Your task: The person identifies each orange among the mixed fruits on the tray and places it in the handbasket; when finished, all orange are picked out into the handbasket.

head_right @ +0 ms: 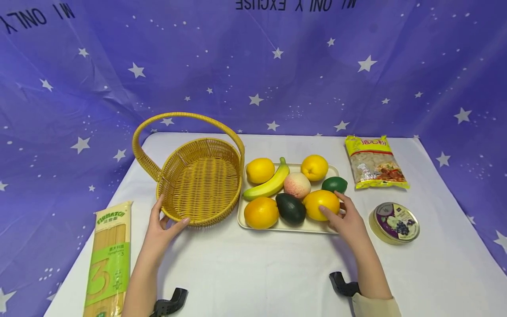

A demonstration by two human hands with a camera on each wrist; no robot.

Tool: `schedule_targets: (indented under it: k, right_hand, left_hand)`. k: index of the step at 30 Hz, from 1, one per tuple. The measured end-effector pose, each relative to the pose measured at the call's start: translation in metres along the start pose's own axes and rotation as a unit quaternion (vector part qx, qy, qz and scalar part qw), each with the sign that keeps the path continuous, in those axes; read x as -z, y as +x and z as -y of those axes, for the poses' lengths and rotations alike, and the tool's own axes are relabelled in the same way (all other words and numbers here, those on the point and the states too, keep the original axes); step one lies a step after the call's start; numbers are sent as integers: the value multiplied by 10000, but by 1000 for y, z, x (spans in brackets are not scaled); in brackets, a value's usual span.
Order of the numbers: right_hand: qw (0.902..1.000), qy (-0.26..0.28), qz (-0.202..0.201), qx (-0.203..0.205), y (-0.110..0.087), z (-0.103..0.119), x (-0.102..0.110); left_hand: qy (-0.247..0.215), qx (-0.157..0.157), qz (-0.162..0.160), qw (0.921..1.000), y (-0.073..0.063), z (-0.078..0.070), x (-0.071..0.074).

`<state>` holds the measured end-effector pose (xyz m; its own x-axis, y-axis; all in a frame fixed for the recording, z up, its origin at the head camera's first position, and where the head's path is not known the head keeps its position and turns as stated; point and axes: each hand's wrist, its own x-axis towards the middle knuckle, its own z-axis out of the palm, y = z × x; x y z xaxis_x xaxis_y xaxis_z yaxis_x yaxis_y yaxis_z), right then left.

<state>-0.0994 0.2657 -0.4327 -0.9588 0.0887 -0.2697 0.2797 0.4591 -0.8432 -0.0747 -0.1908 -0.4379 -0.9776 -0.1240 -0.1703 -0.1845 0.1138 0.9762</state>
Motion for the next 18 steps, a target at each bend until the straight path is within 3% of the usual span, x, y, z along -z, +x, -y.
schedule_targets:
  k: [10,18]
  right_hand:
    - [9981,506,-331,-67,0,-3,-1]
    - [9979,395,-507,24,0,4,0]
  left_hand:
    - [-110,-8,-38,9999,1,3,-1]
    - [-150,5,-58,9999,1,2,-1]
